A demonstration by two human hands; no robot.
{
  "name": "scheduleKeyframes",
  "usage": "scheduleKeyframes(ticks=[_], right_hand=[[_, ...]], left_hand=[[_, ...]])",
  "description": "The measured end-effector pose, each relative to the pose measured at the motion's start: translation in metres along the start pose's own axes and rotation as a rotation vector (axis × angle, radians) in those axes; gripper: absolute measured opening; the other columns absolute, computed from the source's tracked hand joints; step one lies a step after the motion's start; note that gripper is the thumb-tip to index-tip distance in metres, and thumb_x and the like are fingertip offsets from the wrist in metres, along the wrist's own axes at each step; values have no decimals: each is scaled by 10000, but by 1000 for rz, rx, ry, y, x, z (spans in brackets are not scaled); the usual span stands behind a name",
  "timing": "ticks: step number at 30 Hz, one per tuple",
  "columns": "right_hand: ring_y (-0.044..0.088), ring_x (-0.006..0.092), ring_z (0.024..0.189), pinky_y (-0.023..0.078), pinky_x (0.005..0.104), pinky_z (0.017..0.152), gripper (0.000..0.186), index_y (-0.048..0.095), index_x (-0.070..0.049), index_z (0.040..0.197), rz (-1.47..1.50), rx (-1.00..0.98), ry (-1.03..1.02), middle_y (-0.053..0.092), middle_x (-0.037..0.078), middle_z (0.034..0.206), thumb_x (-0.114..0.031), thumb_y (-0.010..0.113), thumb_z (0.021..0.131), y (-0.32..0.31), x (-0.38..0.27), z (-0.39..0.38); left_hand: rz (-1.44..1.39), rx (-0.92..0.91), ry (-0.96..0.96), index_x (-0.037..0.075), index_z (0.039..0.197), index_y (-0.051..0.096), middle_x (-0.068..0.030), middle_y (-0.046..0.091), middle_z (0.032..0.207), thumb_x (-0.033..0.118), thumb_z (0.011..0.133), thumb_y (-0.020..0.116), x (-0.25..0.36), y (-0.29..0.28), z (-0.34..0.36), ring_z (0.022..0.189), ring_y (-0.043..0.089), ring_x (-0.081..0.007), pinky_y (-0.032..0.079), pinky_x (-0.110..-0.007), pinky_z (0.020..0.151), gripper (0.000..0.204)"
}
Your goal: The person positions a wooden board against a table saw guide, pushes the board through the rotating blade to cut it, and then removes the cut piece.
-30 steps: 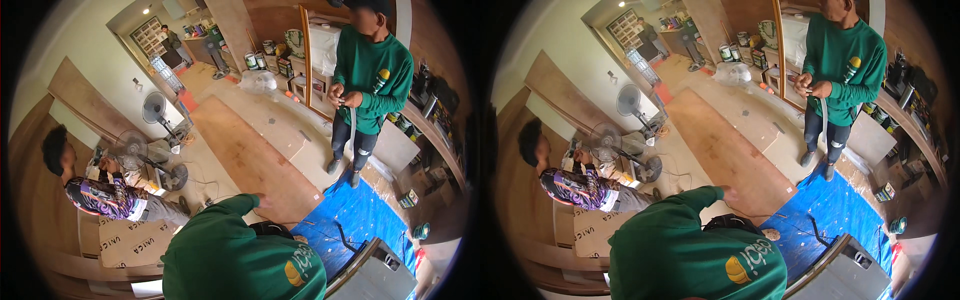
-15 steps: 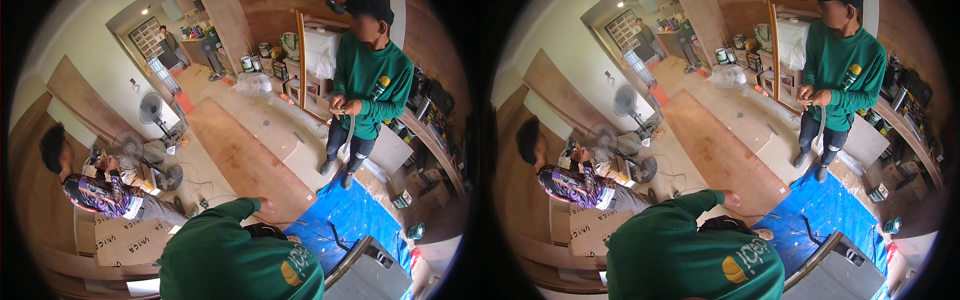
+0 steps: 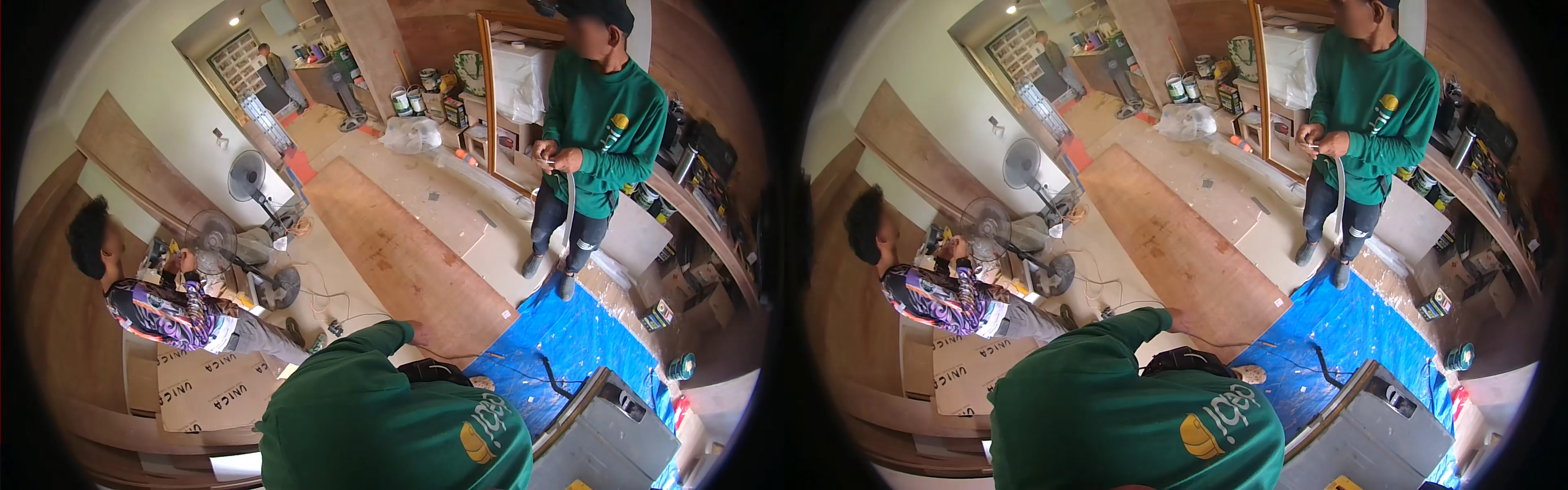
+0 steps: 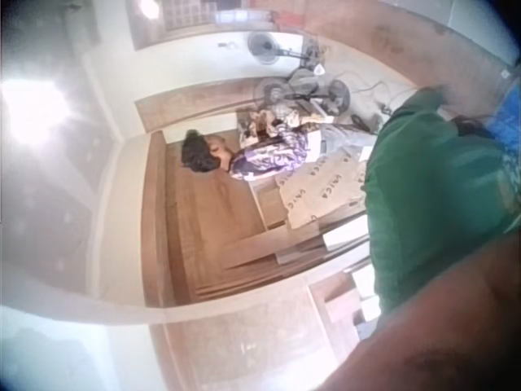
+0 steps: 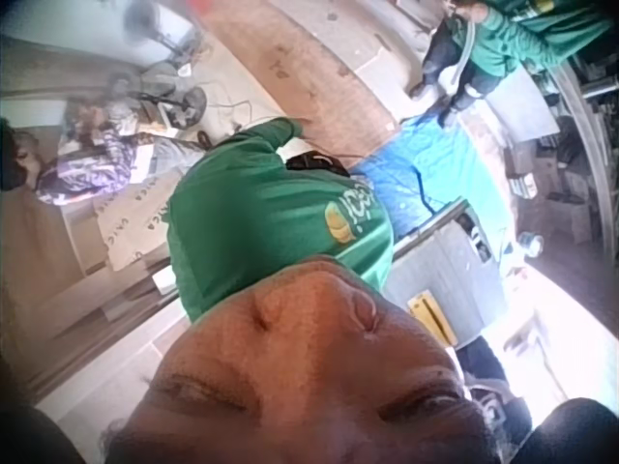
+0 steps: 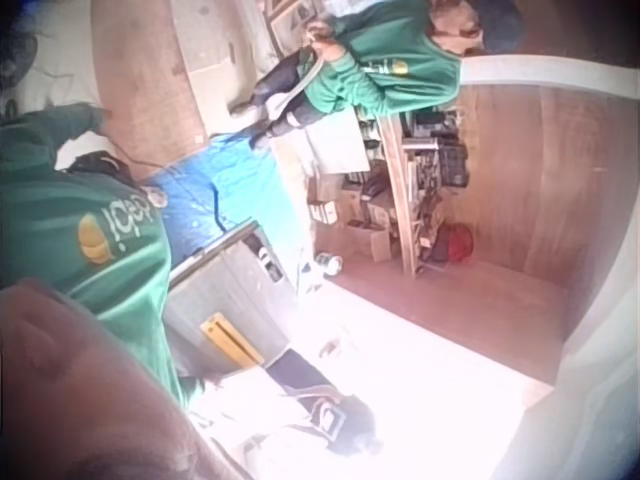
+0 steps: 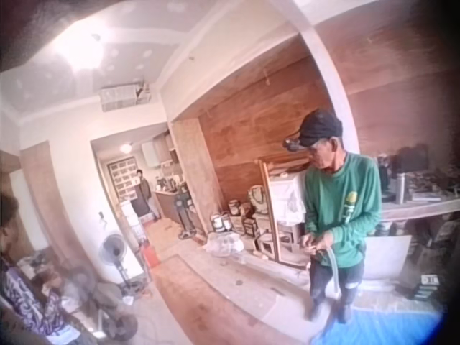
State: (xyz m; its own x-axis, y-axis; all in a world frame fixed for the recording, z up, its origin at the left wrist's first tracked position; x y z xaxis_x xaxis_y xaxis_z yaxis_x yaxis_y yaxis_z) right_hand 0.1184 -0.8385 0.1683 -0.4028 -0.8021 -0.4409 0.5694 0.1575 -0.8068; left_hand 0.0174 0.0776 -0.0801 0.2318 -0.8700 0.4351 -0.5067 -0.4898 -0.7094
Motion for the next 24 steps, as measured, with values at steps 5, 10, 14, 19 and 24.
scheduleKeyframes(ticks=[5, 10, 14, 19, 24], right_hand=[[533, 410, 1451, 441, 459, 1204, 680, 469, -9, 1604, -35, 42, 14, 539, 253, 1585, -25, 649, 948, -21, 8, 1], [543, 414, 1442, 448, 459, 1196, 686, 473, -7, 1601, -20, 21, 23, 546, 255, 1579, -15, 646, 937, -20, 16, -5], [550, 418, 1434, 453, 459, 1190, 691, 476, -6, 1599, -58, 66, 23, 551, 257, 1573, -6, 644, 928, -45, 23, -14], [560, 422, 1425, 459, 459, 1183, 697, 480, -4, 1596, -52, 66, 35, 557, 259, 1567, 4, 641, 917, -47, 47, -26], [570, 426, 1416, 466, 459, 1176, 704, 484, -2, 1593, 8, 162, 125, 563, 261, 1560, 14, 638, 906, -82, 116, -62]], left_hand=[[12, -144, -119, 76, 1122, 743, -217, 753, 1109, 578, 992, 638, 20, 9, 3, 1039, 695, -434, 538, -532, 907, 529], [132, -140, 66, 74, 1062, 746, -228, 746, 1054, 562, 998, 623, 16, 25, 2, 985, 692, -445, 534, -549, 873, 507], [44, -158, 35, 84, 1018, 748, -221, 731, 1017, 575, 1005, 602, 50, 13, 31, 930, 682, -443, 530, -550, 843, 512], [94, -105, 158, 96, 1027, 758, -225, 749, 1089, 551, 960, 641, 92, -20, 37, 996, 706, -436, 560, -531, 883, 474], [-197, -44, 255, 54, 1338, 716, -233, 727, 1339, 507, 968, 727, 192, -65, 76, 1205, 719, -380, 571, -471, 1035, 586]])
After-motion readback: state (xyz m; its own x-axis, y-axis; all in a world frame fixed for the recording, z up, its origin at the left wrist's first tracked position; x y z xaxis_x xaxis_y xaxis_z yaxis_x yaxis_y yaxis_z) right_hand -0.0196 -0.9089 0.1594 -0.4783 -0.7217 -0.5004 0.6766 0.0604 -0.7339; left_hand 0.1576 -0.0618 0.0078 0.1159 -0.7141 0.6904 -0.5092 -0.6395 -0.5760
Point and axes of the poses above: each hand's wrist, its own z-axis towards the middle knuckle, its own y-axis out of the palm, x = y × z, the point moved 6 cm from there along z, towards the middle knuckle
